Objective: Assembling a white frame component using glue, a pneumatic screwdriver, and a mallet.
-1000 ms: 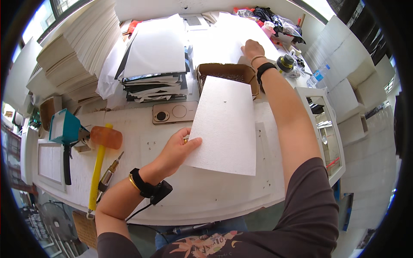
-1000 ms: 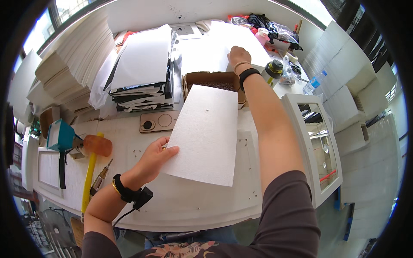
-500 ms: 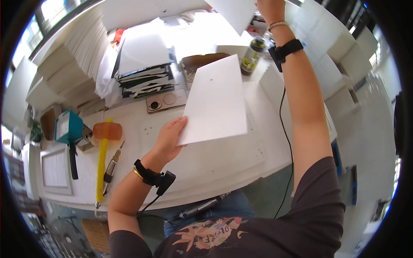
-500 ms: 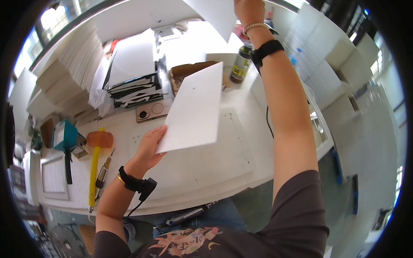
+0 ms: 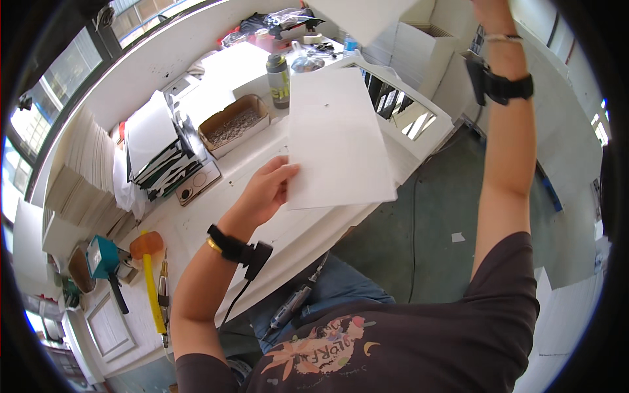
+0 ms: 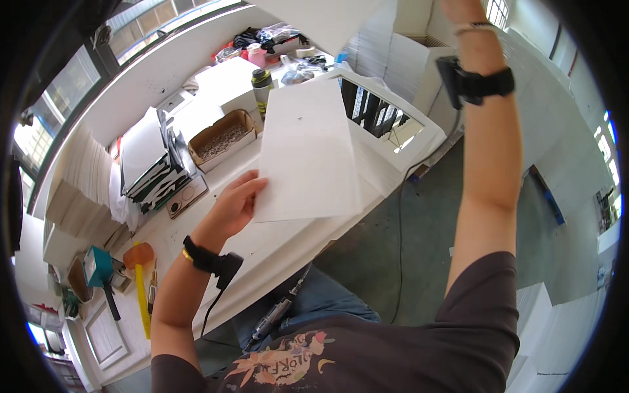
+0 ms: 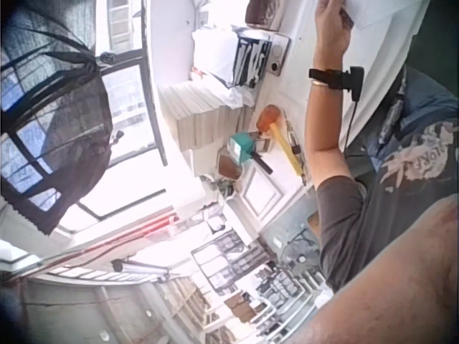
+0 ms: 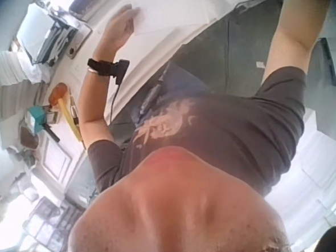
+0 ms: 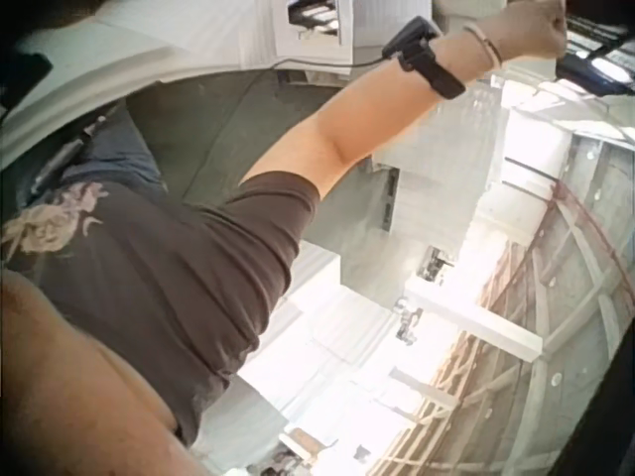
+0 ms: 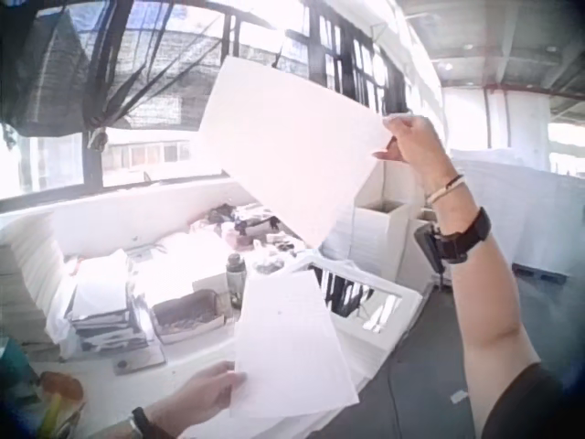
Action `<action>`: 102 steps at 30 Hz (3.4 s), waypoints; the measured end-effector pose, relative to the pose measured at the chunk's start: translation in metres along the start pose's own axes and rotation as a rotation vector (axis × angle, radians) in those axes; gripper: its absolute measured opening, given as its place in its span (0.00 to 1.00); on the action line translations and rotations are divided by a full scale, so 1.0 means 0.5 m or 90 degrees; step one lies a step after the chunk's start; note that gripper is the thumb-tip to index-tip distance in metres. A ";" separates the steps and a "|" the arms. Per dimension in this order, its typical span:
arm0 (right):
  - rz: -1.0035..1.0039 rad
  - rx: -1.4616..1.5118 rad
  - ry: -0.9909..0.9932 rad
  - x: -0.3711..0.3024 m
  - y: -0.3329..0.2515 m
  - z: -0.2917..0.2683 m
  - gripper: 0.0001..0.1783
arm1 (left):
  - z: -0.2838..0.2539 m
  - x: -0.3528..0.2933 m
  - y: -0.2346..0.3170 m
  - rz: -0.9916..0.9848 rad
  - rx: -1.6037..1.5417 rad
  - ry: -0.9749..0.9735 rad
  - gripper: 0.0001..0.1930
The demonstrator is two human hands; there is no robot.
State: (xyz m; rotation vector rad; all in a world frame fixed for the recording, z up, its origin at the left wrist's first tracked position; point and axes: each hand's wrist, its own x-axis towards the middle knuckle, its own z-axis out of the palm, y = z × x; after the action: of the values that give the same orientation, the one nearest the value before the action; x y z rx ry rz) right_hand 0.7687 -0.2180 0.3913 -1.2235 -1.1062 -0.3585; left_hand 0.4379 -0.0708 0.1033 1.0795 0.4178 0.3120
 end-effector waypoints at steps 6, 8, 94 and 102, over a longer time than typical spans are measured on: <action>0.003 0.065 0.107 -0.083 -0.002 -0.195 0.15 | 0.148 0.153 -0.015 -0.096 0.025 -0.031 0.06; 0.030 0.055 0.120 -0.098 0.054 -0.270 0.17 | 0.186 0.209 -0.025 -0.102 0.040 -0.015 0.05; 0.301 -0.427 0.088 -0.409 0.489 -0.260 0.18 | 0.150 0.332 -0.022 -0.011 0.342 0.142 0.28; 0.489 0.071 -0.382 -0.651 0.178 0.099 0.13 | -0.088 0.006 0.048 -0.282 0.673 0.087 0.18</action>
State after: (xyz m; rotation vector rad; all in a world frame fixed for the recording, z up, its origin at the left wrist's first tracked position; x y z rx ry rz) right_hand 0.6584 -0.2465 0.0699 -1.5944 -1.0300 0.6858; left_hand 0.4189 -0.0246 0.1064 1.9422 0.9814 -0.2851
